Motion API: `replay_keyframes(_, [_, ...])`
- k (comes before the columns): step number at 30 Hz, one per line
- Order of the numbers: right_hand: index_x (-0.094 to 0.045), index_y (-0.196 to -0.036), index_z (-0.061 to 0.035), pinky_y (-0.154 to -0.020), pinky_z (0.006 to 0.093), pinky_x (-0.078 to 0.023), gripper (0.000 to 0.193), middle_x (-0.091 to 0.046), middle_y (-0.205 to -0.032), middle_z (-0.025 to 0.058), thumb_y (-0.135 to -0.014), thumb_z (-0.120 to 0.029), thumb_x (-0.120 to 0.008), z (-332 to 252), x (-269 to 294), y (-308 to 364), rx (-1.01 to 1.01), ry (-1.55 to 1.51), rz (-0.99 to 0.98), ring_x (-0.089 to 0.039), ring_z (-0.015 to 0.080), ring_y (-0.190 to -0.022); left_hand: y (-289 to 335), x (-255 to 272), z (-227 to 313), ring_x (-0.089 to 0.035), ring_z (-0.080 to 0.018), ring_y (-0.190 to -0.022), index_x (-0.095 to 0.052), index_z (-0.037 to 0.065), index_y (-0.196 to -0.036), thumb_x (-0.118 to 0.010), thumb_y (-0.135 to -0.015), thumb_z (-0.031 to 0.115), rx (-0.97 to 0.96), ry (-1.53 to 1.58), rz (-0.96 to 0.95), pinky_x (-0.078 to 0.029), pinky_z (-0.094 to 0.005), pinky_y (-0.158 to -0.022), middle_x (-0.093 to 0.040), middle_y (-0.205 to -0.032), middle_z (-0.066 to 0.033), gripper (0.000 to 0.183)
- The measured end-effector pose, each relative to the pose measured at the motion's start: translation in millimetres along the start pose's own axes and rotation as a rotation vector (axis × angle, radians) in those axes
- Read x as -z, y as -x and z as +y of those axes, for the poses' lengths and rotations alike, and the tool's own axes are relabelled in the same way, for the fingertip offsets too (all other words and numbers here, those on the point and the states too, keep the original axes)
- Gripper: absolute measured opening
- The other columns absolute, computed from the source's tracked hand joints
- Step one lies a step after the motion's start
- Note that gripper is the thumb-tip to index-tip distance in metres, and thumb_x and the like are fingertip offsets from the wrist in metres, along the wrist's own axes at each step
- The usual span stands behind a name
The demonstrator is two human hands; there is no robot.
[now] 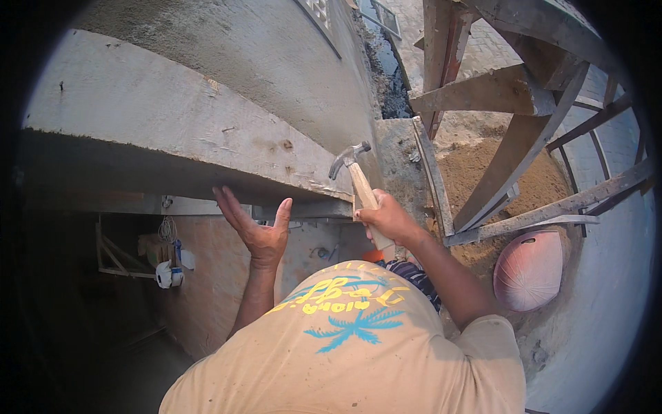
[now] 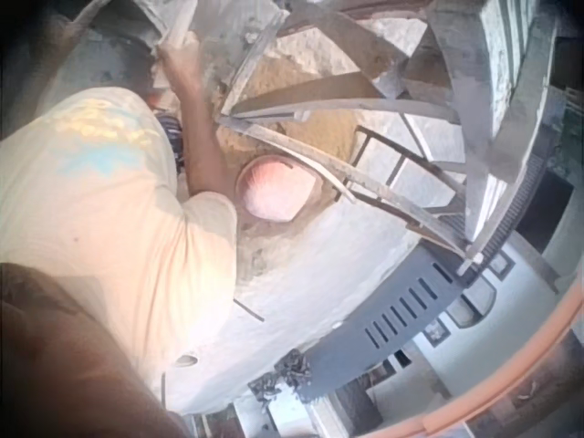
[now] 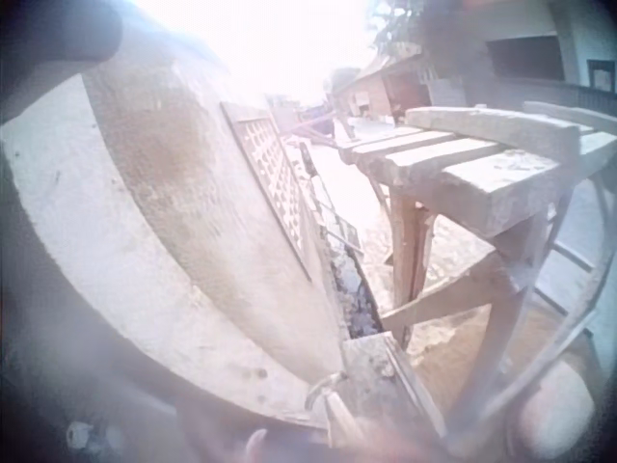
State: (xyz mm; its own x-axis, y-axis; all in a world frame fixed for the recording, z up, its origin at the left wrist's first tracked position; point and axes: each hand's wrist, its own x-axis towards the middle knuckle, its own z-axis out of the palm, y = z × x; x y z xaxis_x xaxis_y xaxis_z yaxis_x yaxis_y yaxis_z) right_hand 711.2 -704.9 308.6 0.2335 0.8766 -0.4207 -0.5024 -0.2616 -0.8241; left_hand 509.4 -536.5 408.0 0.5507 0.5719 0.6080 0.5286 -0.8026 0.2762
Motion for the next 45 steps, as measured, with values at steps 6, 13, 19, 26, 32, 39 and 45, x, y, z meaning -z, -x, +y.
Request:
replay_keyframes(6, [-0.055, -0.098, -0.0005, -0.043, 0.0281, -0.055, 0.009, -0.058, -0.07, 0.004, -0.093, -0.003, -0.062, -45.2, 13.8, -43.8, -0.355, -0.388, -0.102, -0.06, 0.0105, -0.053, -30.3, -20.4, -4.4, -0.001, -0.0572, -0.156, 0.005, -0.003, -0.164, -0.094, -0.074, 0.048, -0.004, -0.058, 0.103, -0.016, -0.0657, -0.124, 0.003, -0.166, -0.0405, 0.143])
replay_keyframes(13, [-0.045, -0.105, -0.007, -0.043, 0.0259, -0.056, 0.021, -0.058, -0.073, 0.0025, -0.093, -0.005, -0.062, -65.4, -7.0, -64.5, -0.449, -0.47, -0.14, -0.062, 0.0095, -0.057, -27.0, -45.5, -22.3, 0.007, -0.0589, -0.155, 0.016, -0.003, -0.162, -0.088, -0.08, 0.046, 0.021, -0.113, 0.134, -0.007, -0.067, -0.125, 0.011, -0.165, -0.0421, 0.141])
replay_keyframes(19, [-0.046, -0.104, -0.0075, -0.045, 0.0234, -0.059, 0.022, -0.058, -0.077, 0.0025, -0.092, -0.005, -0.063, -87.7, -7.2, -69.6, -0.528, -0.506, -0.21, -0.063, 0.009, -0.059, -27.1, -48.7, -12.2, 0.009, -0.0591, -0.155, 0.017, -0.003, -0.162, -0.086, -0.081, 0.039, 0.075, -0.069, 0.131, -0.006, -0.067, -0.125, 0.013, -0.165, -0.042, 0.138])
replay_keyframes(26, [-0.05, -0.102, -0.0048, -0.046, 0.0212, -0.057, 0.017, -0.061, -0.078, 0.0045, -0.091, -0.008, -0.061, -104.2, -5.0, -63.9, -0.641, -0.498, -0.321, -0.062, 0.0048, -0.058, -18.2, -61.7, -22.2, 0.009, -0.0594, -0.155, 0.015, -0.003, -0.163, -0.087, -0.079, 0.033, 0.088, -0.058, 0.149, -0.008, -0.0653, -0.126, 0.012, -0.165, -0.0418, 0.137])
replay_keyframes(32, [-0.058, -0.11, 0.0004, -0.048, 0.0182, -0.053, 0.022, -0.065, -0.092, 0.0108, -0.1, -0.017, -0.068, -81.0, 34.8, -73.3, -0.624, -0.336, -0.586, -0.059, 0.0023, -0.058, -24.5, -55.1, -16.2, -0.003, -0.0677, -0.15, 0.004, -0.012, -0.16, -0.085, -0.078, 0.04, 0.043, -0.091, 0.222, -0.015, -0.0706, -0.123, 0.0, -0.161, -0.0494, 0.131])
replay_keyframes(39, [-0.078, -0.111, -0.0083, -0.081, 0.0358, -0.052, 0.032, -0.071, -0.102, 0.0013, -0.098, -0.037, -0.073, -108.1, 41.8, -42.1, -0.097, 0.699, -0.381, -0.061, 0.0147, -0.093, -50.3, -54.3, -29.4, -0.006, -0.0639, -0.153, 0.0, -0.012, -0.161, -0.086, -0.076, 0.044, -0.017, -0.132, 0.341, -0.017, -0.0699, -0.122, -0.002, -0.164, -0.0456, 0.133])
replay_keyframes(45, [-0.076, -0.102, -0.0018, -0.061, 0.0425, -0.056, 0.039, -0.077, -0.091, 0.0116, -0.095, -0.037, -0.061, -143.9, -1.7, -67.9, -0.091, 1.621, -0.69, -0.074, 0.0232, -0.077, -18.9, -69.2, -16.6, -0.005, -0.062, -0.154, 0.001, -0.009, -0.162, -0.085, -0.076, 0.046, 0.084, -0.097, 0.253, -0.017, -0.07, -0.122, -0.002, -0.165, -0.0439, 0.134])
